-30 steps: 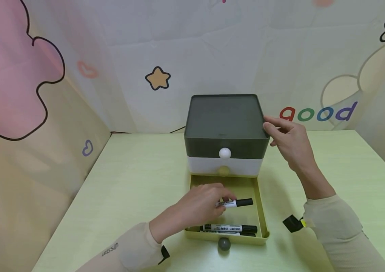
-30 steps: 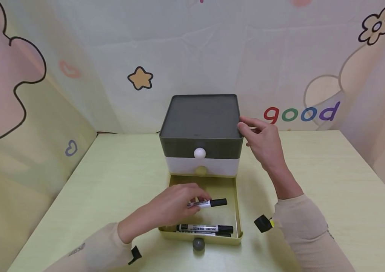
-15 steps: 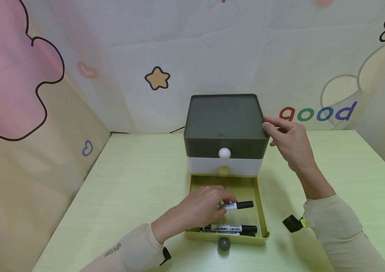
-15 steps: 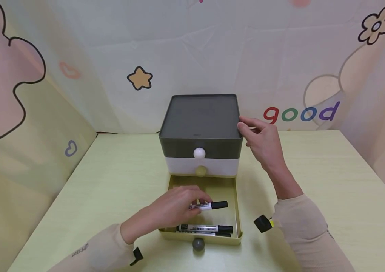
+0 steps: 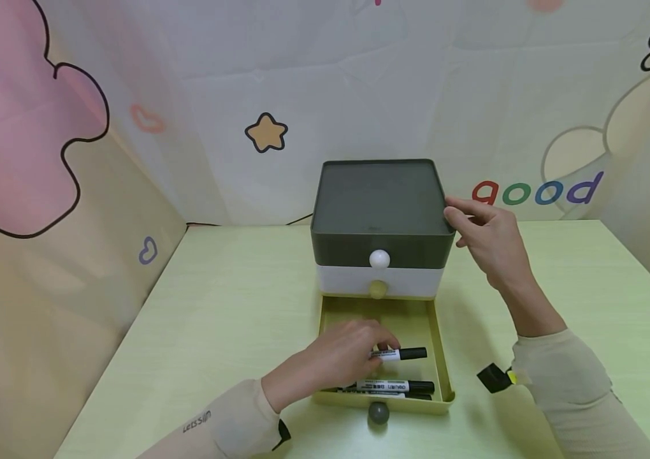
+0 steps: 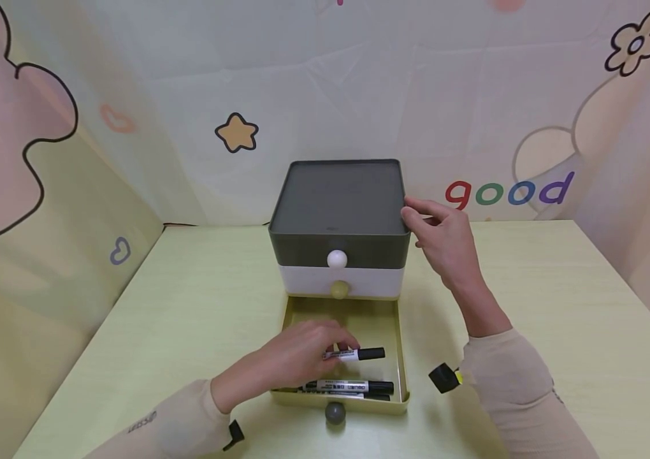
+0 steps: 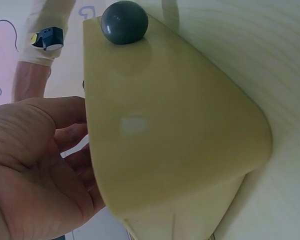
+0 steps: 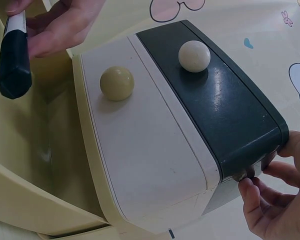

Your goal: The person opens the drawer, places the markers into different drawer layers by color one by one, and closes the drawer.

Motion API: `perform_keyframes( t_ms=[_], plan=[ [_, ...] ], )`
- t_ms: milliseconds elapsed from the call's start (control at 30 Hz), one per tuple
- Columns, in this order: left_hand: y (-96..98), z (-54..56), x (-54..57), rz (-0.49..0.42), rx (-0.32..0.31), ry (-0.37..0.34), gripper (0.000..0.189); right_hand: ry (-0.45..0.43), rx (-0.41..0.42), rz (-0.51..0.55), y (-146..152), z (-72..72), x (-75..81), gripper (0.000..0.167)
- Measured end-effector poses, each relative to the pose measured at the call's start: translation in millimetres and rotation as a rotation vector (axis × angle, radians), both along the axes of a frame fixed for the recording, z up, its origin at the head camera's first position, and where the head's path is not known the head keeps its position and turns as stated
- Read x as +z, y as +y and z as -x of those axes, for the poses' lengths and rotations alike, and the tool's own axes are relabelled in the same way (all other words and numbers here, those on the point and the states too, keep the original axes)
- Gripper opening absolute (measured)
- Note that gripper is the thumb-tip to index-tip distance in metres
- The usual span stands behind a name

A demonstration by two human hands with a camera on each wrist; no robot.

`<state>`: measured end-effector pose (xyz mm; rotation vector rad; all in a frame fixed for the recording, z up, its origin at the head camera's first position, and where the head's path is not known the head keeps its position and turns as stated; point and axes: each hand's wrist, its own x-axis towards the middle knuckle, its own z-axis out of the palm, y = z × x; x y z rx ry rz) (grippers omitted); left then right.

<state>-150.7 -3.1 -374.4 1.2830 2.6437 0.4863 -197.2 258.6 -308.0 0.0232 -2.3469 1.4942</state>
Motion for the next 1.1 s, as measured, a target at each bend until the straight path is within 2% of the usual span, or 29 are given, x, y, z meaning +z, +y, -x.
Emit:
perform_keyframes(
  t_ms=[133,300,433,567,800,1100],
  plan=[
    [-0.1,0.2,-2.9,0.015,-0.005,0.001,0.032,0.006,-0.002,0.004,0,-0.9,0.3,0.042],
    [-0.8,-0.2,-5.2,0.038,0.000,-0.041,0.033,0.017,0.007,0.012,-1,-1.5,1.2,0.042],
    [-1.7,-1.4,-4.3,0.039,0.019,-0.063,0.034,0.018,0.008,0.012,-2,-2.1,2.2,0.043],
    [-3.2,-4.1,-1.7,0.015,0.029,-0.049,0.034,0.013,0.009,0.012,-2,-2.0,2.3,0.043],
    [-7.0,-14.6,3.0,-0.122,0.043,0.011,0.027,0.012,0.007,0.011,-1,-1.5,2.5,0.043],
    [-14.5,-27.9,6.9,-0.304,0.123,-0.071,0.024,0.005,0.014,0.014,-1,-0.8,1.6,0.043]
  ],
)
